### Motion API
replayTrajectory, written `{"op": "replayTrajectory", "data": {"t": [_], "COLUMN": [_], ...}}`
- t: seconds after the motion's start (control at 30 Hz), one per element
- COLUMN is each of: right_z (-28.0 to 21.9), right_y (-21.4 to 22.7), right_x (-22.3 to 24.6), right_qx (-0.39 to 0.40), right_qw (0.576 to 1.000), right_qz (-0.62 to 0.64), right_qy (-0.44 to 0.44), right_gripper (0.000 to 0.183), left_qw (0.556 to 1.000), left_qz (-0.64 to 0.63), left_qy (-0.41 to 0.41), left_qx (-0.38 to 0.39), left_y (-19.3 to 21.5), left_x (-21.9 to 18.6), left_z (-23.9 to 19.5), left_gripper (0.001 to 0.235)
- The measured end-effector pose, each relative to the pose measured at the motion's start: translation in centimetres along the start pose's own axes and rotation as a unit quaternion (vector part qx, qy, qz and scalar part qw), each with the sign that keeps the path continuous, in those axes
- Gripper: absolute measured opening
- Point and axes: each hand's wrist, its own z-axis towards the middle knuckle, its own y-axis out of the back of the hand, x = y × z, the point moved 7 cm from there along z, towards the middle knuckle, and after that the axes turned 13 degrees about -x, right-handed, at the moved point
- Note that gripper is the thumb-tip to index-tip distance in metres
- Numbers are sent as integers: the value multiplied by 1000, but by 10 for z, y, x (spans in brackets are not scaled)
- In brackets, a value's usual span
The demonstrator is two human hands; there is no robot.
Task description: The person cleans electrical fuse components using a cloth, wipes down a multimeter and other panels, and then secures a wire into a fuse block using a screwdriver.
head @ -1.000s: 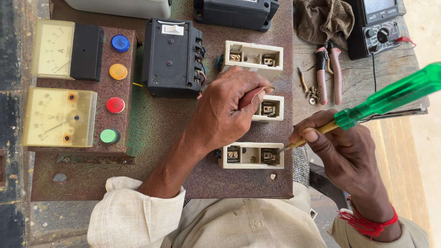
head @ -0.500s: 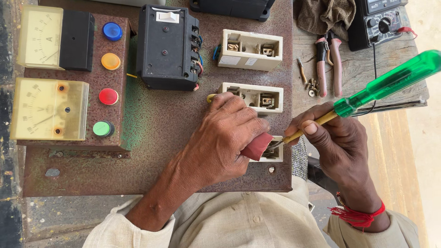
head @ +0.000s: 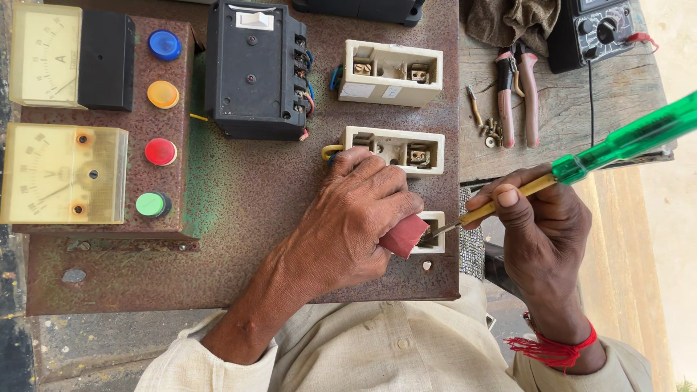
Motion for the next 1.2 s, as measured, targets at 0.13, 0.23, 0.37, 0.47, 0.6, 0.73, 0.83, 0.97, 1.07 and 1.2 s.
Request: {"op": "replayTrajectory", "data": {"t": [0.13, 0.23, 0.37, 0.47, 0.6, 0.73, 0.83, 0.97, 1.07, 1.2], "right_z": [-4, 1, 3, 2, 1, 0, -8, -17, -16, -20], "right_y": [-2, -6, -15, -15, -6, -6, -16, -14, -1, -9], "right_x": [0, -3, -16, -20, -13, -10, -18, -24, -7, 4], "right_qx": [12, 15, 16, 9, 11, 20, -14, -25, -35, -10], "right_qw": [1000, 1000, 998, 997, 999, 1000, 997, 992, 995, 996], "right_qz": [-10, -8, 42, 45, 13, -6, 65, 112, 88, 26], "right_qy": [9, -13, -53, -63, -32, -10, -34, -59, 4, 82], "right_gripper": [20, 21, 20, 20, 19, 19, 18, 19, 18, 17], "left_qw": [1000, 1000, 1000, 1000, 1000, 1000, 1000, 999, 998, 994], "left_qz": [0, -1, -8, -15, -6, -15, -18, -30, -40, -9], "left_qy": [6, 2, 2, 3, 6, 4, 3, 7, 6, -28], "left_qx": [8, 3, -4, -4, -3, -8, -12, -21, -46, -102], "left_y": [-1, -1, -2, -1, -3, -2, -1, -1, 4, 16], "left_x": [1, 1, 2, 3, 2, 4, 3, 3, 3, -2], "left_z": [0, 1, 0, 2, 2, 1, 5, 6, 4, 1], "left_gripper": [42, 40, 37, 35, 34, 33, 33, 34, 35, 38]}}
